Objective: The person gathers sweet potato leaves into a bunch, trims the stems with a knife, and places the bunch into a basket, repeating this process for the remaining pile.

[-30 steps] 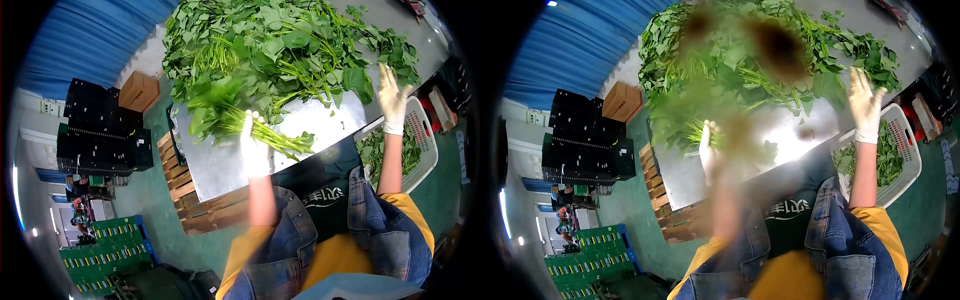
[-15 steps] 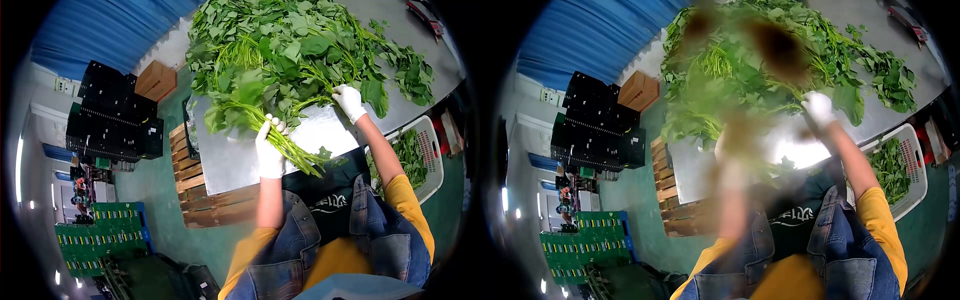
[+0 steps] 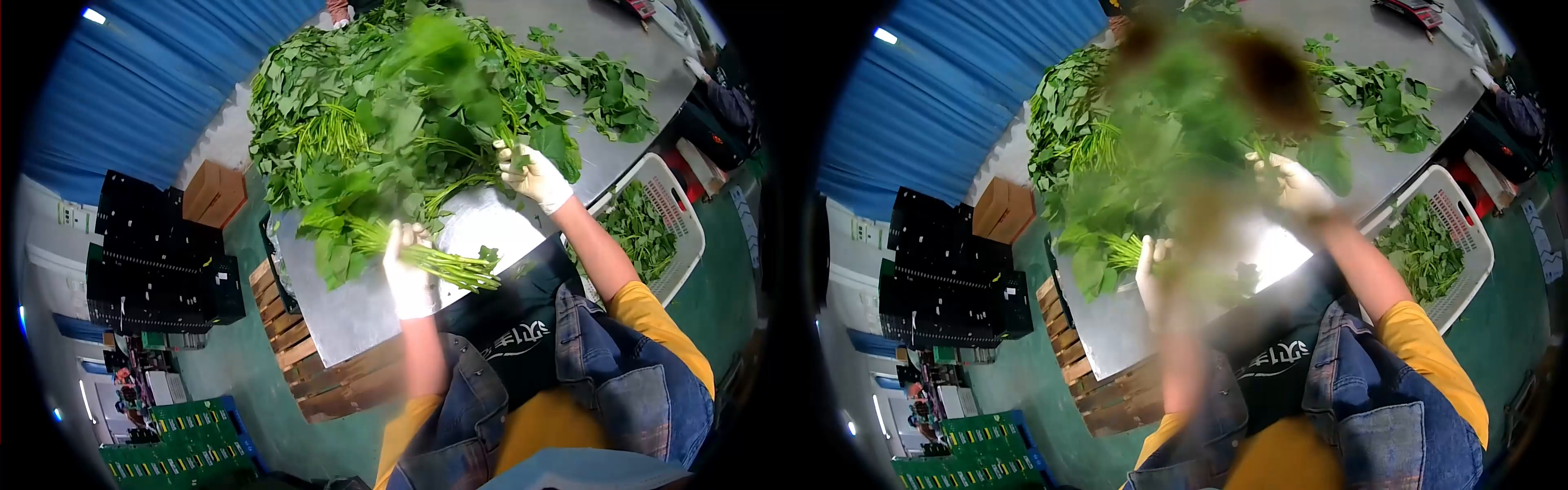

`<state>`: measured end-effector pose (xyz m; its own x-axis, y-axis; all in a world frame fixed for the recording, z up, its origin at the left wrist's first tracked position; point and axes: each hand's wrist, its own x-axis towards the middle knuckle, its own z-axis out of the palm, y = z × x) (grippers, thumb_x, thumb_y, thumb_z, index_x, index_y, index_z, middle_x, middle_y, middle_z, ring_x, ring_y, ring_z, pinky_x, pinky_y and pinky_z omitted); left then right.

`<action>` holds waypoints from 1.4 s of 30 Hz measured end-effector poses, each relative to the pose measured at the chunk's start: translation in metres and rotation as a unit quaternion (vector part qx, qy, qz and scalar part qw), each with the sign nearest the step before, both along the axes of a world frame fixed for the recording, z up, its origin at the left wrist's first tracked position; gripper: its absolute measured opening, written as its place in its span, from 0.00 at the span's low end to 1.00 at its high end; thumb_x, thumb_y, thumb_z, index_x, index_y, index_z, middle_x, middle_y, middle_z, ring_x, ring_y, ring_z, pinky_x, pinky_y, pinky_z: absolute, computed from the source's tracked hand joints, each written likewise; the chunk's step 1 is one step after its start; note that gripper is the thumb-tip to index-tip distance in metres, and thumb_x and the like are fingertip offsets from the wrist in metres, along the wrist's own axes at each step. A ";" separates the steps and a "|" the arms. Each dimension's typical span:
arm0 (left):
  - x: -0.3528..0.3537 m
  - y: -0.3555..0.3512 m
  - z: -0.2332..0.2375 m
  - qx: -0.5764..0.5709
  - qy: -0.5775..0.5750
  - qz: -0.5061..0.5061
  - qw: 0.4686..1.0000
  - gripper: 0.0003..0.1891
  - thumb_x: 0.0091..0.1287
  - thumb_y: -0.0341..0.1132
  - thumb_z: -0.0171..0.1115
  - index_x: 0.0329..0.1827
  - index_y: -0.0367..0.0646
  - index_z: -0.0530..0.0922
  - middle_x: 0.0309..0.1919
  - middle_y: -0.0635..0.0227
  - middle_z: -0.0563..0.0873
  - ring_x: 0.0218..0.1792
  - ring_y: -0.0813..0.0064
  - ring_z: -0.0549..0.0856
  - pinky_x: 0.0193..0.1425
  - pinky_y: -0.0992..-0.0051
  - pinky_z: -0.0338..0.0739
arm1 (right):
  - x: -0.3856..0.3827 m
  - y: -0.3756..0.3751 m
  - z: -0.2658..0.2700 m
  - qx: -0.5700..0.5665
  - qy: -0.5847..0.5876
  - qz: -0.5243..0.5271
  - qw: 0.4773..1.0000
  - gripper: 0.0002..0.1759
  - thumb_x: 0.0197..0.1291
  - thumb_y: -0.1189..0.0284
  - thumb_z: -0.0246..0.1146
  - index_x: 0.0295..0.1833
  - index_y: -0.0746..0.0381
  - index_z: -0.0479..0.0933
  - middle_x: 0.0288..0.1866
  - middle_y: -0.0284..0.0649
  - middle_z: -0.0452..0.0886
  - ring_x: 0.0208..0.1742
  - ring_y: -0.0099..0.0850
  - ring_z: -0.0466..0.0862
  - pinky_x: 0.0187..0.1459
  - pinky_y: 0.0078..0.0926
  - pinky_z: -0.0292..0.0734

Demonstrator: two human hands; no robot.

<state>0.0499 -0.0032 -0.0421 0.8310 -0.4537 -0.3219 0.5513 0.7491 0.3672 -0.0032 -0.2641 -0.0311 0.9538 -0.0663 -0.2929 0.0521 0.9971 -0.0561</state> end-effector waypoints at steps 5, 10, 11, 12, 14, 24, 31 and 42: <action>0.002 0.010 0.005 0.011 -0.008 0.033 0.999 0.06 0.67 0.32 0.61 0.39 0.44 0.72 0.26 0.71 0.75 0.38 0.71 0.78 0.44 0.73 0.76 | 0.013 -0.016 -0.055 -0.190 -0.037 0.061 0.979 0.17 0.71 0.68 0.52 0.61 0.62 0.69 0.26 0.24 0.67 0.19 0.15 0.59 0.21 0.13 0.56; -0.003 0.006 0.011 0.056 -0.003 0.047 0.997 0.06 0.67 0.30 0.61 0.43 0.42 0.74 0.30 0.67 0.79 0.40 0.70 0.79 0.46 0.73 0.77 | 0.002 -0.009 -0.045 -0.237 -0.025 -0.006 0.971 0.16 0.72 0.67 0.50 0.59 0.64 0.71 0.21 0.24 0.66 0.14 0.15 0.55 0.18 0.14 0.53; -0.005 0.003 0.014 0.057 -0.004 0.044 0.997 0.06 0.67 0.30 0.61 0.43 0.42 0.74 0.30 0.67 0.79 0.40 0.70 0.79 0.46 0.73 0.77 | -0.002 -0.006 -0.039 -0.257 -0.018 -0.011 0.966 0.16 0.72 0.67 0.49 0.57 0.64 0.71 0.21 0.23 0.65 0.14 0.14 0.54 0.18 0.14 0.52; -0.006 -0.002 0.018 0.062 -0.020 0.045 0.997 0.07 0.67 0.30 0.61 0.45 0.42 0.74 0.34 0.65 0.81 0.41 0.70 0.79 0.46 0.73 0.77 | -0.006 -0.001 -0.031 -0.278 -0.012 -0.015 0.960 0.15 0.72 0.67 0.48 0.56 0.65 0.71 0.20 0.23 0.64 0.14 0.14 0.54 0.18 0.13 0.52; -0.003 -0.010 0.022 0.066 -0.038 0.044 0.996 0.08 0.67 0.29 0.61 0.47 0.42 0.74 0.37 0.64 0.82 0.41 0.70 0.80 0.46 0.74 0.77 | -0.010 0.008 -0.021 -0.391 -0.004 -0.016 0.920 0.15 0.71 0.66 0.50 0.50 0.66 0.73 0.18 0.21 0.60 0.13 0.13 0.54 0.17 0.12 0.50; 0.009 -0.051 0.046 0.019 -0.092 -0.059 0.994 0.14 0.66 0.26 0.58 0.54 0.39 0.71 0.49 0.53 0.83 0.35 0.74 0.82 0.37 0.78 0.79 | -0.024 0.027 -0.004 -0.697 -0.128 -0.053 0.704 0.14 0.67 0.67 0.56 0.40 0.65 0.82 0.22 0.24 0.72 0.19 0.11 0.63 0.19 0.10 0.54; 0.037 -0.054 0.026 0.010 -0.092 -0.056 0.994 0.11 0.68 0.24 0.54 0.53 0.35 0.72 0.50 0.55 0.82 0.35 0.75 0.80 0.41 0.81 0.78 | -0.029 0.038 0.001 -0.676 -0.110 0.031 0.728 0.13 0.64 0.66 0.59 0.38 0.65 0.82 0.23 0.28 0.76 0.22 0.14 0.68 0.22 0.15 0.59; 0.031 -0.036 0.017 0.137 -0.046 -0.125 0.982 0.08 0.65 0.25 0.60 0.46 0.37 0.77 0.29 0.66 0.82 0.26 0.77 0.82 0.29 0.75 0.80 | -0.036 0.031 -0.002 -0.726 -0.202 0.056 0.656 0.13 0.67 0.71 0.55 0.41 0.70 0.81 0.18 0.27 0.67 0.14 0.12 0.57 0.15 0.13 0.48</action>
<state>0.0810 -0.0396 -0.0249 0.7366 -0.5533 -0.3888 0.6597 0.4613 0.5934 -0.0395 -0.2335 -0.0330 0.9569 0.0808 0.2788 0.2857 -0.0919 -0.9539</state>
